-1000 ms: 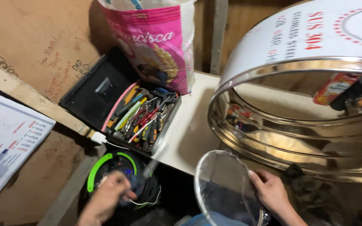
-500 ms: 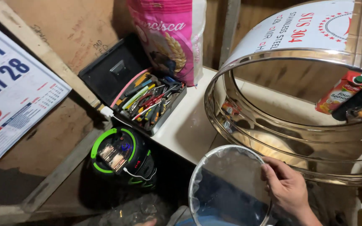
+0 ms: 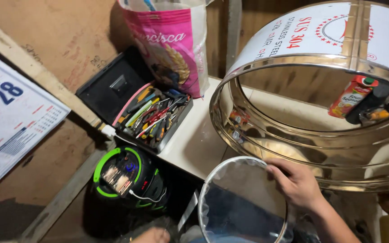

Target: The person cuts a circular piece of plastic film using scissors.

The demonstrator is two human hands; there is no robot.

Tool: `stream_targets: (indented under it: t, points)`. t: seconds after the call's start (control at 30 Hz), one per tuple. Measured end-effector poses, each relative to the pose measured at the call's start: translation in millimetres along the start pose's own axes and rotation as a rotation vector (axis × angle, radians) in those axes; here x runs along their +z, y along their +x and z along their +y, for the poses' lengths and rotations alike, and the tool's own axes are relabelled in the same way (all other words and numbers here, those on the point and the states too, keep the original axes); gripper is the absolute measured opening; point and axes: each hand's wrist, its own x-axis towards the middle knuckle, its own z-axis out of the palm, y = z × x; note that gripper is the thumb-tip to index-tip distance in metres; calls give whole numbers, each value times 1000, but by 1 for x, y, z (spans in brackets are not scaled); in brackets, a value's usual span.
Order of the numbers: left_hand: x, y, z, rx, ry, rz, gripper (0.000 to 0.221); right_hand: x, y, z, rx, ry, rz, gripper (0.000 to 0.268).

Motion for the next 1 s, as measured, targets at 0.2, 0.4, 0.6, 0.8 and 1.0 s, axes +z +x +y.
stream_targets:
  t: [0.2,0.4,0.6,0.8,1.0]
  points:
    - [-111,-53,231,174,-1030,727,24,33,67,-29,-123,36,-308,24]
    - [-186,-62,307,343,-1385,583,27,85,109,-97,-577,-121,-414,29]
    - [-229,-85,313,312,-1215,415,33,130,131,-116,-681,-89,-414,29]
    - [-214,-72,312,132,-1265,544,37,162,135,-95,-590,-369,-417,32]
    - [-214,-51,290,74,-1428,734,20,126,73,-160,-634,-455,-184,51]
